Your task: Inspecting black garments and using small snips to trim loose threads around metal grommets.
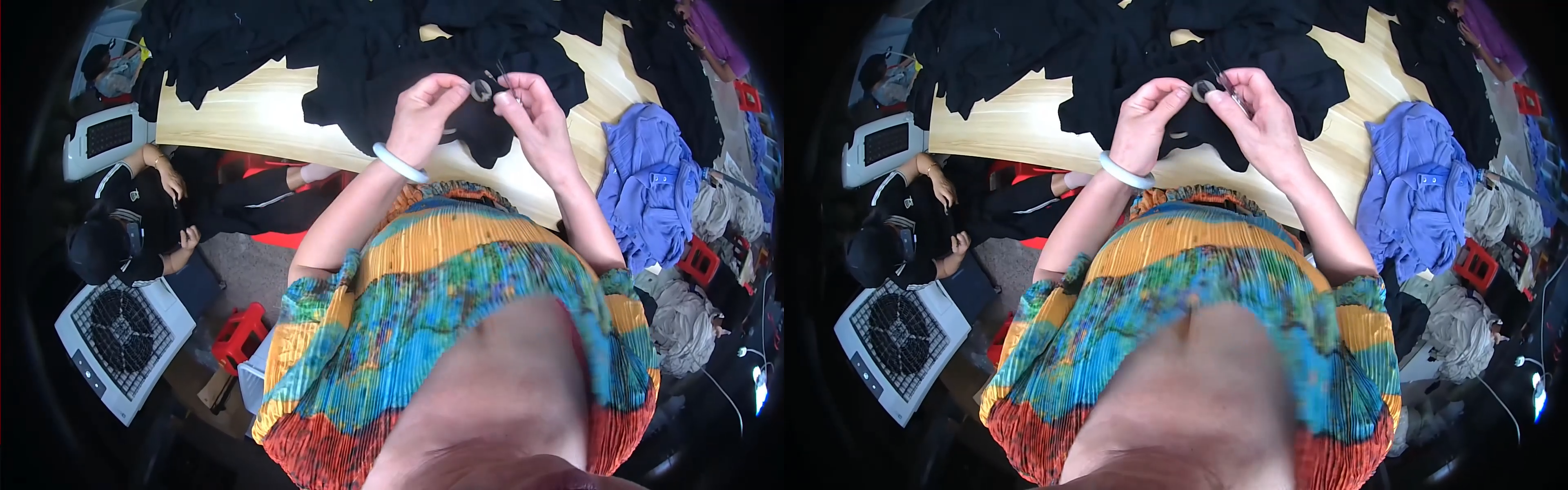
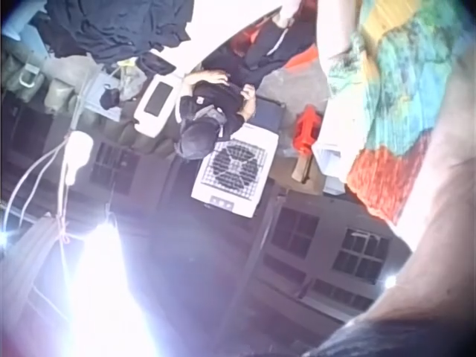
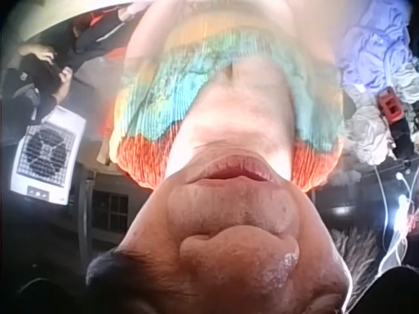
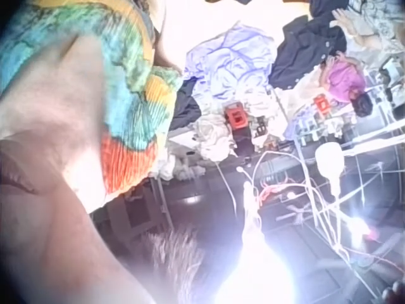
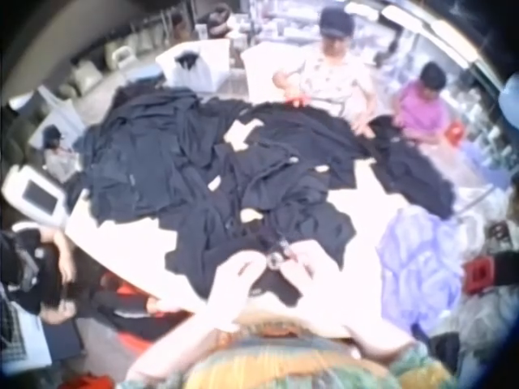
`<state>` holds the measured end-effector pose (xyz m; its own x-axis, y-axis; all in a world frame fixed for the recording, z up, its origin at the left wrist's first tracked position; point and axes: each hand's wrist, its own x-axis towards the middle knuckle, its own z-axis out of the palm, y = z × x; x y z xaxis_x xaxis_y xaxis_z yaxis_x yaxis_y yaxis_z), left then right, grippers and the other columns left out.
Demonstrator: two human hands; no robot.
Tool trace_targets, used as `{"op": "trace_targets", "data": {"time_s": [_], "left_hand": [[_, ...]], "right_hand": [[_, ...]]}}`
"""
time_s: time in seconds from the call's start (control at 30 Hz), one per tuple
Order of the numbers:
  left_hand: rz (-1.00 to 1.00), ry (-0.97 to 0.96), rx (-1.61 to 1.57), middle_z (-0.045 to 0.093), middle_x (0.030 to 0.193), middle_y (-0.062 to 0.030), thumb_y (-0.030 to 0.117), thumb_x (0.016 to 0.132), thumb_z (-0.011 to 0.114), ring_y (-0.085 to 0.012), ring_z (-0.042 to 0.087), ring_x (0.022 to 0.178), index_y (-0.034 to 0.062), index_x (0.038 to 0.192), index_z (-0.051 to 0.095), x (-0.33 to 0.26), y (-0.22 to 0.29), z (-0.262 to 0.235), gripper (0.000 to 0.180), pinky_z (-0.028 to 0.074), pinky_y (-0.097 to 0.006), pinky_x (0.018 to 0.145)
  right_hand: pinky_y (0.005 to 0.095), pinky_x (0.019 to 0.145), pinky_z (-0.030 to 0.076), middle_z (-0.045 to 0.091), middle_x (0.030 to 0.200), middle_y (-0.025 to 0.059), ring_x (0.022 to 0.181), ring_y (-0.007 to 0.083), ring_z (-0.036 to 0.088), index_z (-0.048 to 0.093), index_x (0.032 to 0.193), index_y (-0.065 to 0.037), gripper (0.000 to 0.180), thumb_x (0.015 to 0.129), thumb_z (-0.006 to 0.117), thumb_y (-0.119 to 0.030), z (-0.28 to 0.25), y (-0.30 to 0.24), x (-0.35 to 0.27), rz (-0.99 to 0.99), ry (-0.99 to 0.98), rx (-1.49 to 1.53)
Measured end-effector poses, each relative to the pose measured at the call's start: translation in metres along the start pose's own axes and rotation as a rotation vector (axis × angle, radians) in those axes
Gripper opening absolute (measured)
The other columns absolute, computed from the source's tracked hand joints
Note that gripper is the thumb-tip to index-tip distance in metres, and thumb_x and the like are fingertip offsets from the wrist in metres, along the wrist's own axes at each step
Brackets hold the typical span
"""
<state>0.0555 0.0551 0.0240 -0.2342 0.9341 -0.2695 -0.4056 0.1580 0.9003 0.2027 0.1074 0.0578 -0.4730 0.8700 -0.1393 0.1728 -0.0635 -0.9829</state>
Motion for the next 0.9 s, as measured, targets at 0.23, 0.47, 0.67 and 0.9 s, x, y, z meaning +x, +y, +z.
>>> {"op": "trace_targets", "data": {"time_s": [0.23,0.47,0.67,0.9], "left_hand": [[-0.108,-0.060,-0.254,0.057,0.086,-0.0012,0.008,0.083,0.052,-0.0067,0.051,0.078,0.0037,0.091,0.056,0.006,0.005,-0.011,0.009,0.039,-0.018,0.070],[-0.083,-0.176,-0.289,0.055,0.084,0.0010,0.008,0.083,0.052,-0.0055,0.048,0.077,0.0057,0.088,0.055,0.003,0.003,-0.009,0.005,0.037,-0.018,0.069],[-0.039,-0.300,-0.217,0.053,0.084,0.0022,0.008,0.084,0.052,-0.0034,0.044,0.074,0.0063,0.089,0.054,-0.001,0.006,-0.010,0.006,0.035,-0.017,0.065],[-0.065,-0.419,-0.124,0.052,0.083,0.0034,0.009,0.084,0.052,-0.0027,0.043,0.073,0.0061,0.088,0.055,0.001,0.001,-0.016,0.006,0.034,-0.016,0.064]], "right_hand": [[0.0143,0.040,0.021,0.046,0.066,-0.0035,0.046,0.0001,0.027,0.052,0.096,-0.004,0.027,0.089,0.043,-0.028,-0.005,-0.001,-0.013,0.321,-0.291,0.285],[0.0145,0.038,0.020,0.046,0.063,-0.0037,0.044,-0.0002,0.028,0.055,0.091,-0.005,0.025,0.088,0.046,-0.028,-0.007,0.004,-0.006,0.417,-0.321,0.401],[0.0147,0.038,0.020,0.046,0.062,-0.0037,0.043,-0.0005,0.028,0.055,0.090,-0.005,0.024,0.087,0.048,-0.028,-0.007,0.006,-0.003,0.395,-0.329,0.386],[0.0135,0.037,0.017,0.046,0.061,-0.0044,0.042,-0.0011,0.025,0.054,0.089,-0.006,0.021,0.087,0.048,-0.026,-0.006,0.012,0.001,0.370,-0.307,0.373]]}}
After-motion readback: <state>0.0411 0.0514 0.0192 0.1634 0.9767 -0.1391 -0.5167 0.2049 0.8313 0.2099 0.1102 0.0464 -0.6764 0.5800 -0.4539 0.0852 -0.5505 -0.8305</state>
